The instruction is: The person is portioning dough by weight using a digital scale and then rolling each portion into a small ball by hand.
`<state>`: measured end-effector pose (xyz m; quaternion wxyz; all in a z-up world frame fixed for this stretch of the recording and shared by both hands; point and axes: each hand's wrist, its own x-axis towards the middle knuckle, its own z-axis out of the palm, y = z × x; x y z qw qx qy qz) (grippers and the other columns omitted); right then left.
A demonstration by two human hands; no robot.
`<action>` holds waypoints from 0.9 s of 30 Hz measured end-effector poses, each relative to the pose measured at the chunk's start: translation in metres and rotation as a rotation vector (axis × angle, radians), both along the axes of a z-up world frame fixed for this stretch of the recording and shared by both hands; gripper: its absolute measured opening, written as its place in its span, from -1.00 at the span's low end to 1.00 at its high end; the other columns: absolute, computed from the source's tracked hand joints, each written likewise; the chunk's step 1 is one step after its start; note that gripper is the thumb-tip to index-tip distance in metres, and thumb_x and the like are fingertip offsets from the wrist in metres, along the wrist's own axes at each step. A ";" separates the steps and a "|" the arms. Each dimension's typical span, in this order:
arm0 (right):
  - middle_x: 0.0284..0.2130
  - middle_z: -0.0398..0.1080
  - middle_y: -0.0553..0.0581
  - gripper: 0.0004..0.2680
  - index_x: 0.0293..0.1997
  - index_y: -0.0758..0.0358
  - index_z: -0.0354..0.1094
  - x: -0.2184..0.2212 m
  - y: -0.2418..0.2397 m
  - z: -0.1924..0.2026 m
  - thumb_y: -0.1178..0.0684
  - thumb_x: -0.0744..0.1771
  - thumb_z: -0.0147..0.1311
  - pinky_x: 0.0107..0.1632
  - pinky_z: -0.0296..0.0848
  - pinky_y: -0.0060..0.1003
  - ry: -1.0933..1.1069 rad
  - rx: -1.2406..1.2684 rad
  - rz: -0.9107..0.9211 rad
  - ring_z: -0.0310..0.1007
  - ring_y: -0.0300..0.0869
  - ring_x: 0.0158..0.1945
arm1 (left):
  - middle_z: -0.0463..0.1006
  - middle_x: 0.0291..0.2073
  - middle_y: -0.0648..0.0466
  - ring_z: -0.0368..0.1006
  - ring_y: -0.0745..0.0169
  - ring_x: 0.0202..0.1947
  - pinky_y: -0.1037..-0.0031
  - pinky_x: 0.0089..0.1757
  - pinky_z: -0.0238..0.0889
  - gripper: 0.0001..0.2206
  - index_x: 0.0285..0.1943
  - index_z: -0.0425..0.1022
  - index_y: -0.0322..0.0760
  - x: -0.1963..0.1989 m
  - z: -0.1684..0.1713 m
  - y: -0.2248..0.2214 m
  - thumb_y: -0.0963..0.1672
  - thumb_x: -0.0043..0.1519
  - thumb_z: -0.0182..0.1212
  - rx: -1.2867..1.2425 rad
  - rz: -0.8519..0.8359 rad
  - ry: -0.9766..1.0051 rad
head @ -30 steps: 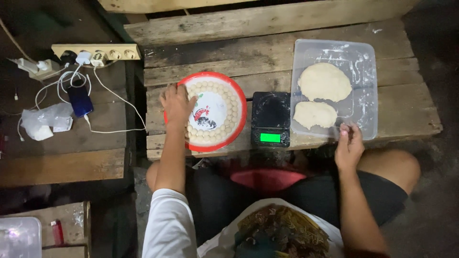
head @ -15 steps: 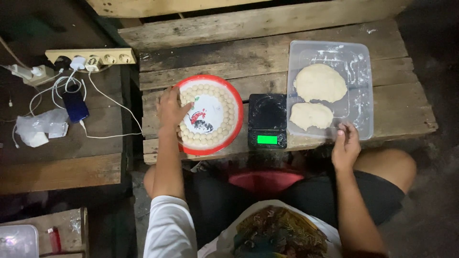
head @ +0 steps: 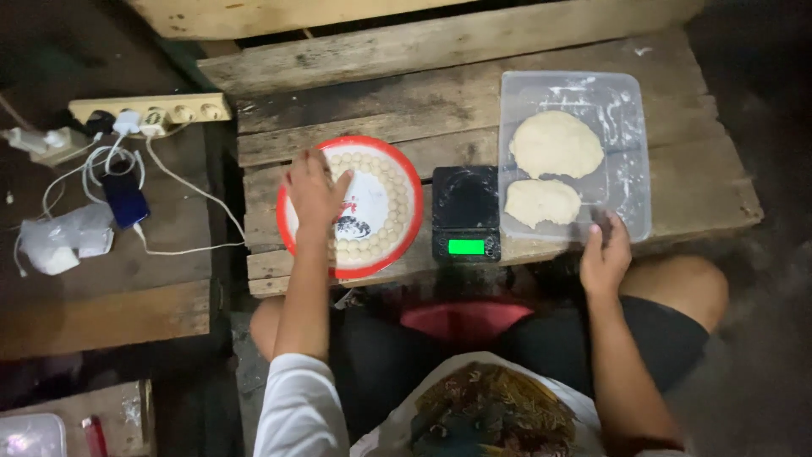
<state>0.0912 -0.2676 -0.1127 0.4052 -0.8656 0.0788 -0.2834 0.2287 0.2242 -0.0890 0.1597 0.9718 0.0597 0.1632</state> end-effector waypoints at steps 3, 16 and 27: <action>0.21 0.32 0.64 -0.67 0.31 0.60 0.31 0.003 -0.009 -0.005 0.20 0.42 0.21 0.34 0.22 0.22 -0.050 -0.348 -0.099 0.28 0.38 0.30 | 0.41 0.25 -0.32 0.23 -0.26 0.35 -0.13 0.22 0.08 -0.40 0.34 0.37 -0.45 -0.026 0.017 -0.057 -0.07 0.16 0.45 -0.089 -0.146 -0.069; 0.13 0.42 0.49 -0.60 0.25 0.42 0.40 0.053 0.019 0.025 -0.09 0.37 0.24 0.30 0.25 0.11 0.076 -0.496 0.180 0.39 0.28 0.23 | 0.02 0.47 -0.41 -0.11 -0.48 0.50 -0.15 0.38 -0.25 -0.34 0.47 0.16 -0.40 -0.150 -0.010 -0.323 0.01 0.24 0.21 -0.183 -1.022 0.282; 0.27 0.36 0.23 -0.66 0.26 0.25 0.38 0.099 0.051 0.020 -0.13 0.41 -0.03 0.37 0.14 0.04 0.309 -0.758 0.583 0.26 0.05 0.39 | 0.22 0.41 -0.16 -0.07 -0.11 0.50 -0.06 0.43 -0.49 -0.23 0.44 0.23 -0.26 -0.137 -0.006 -0.329 0.27 0.22 -0.13 0.215 -1.001 0.571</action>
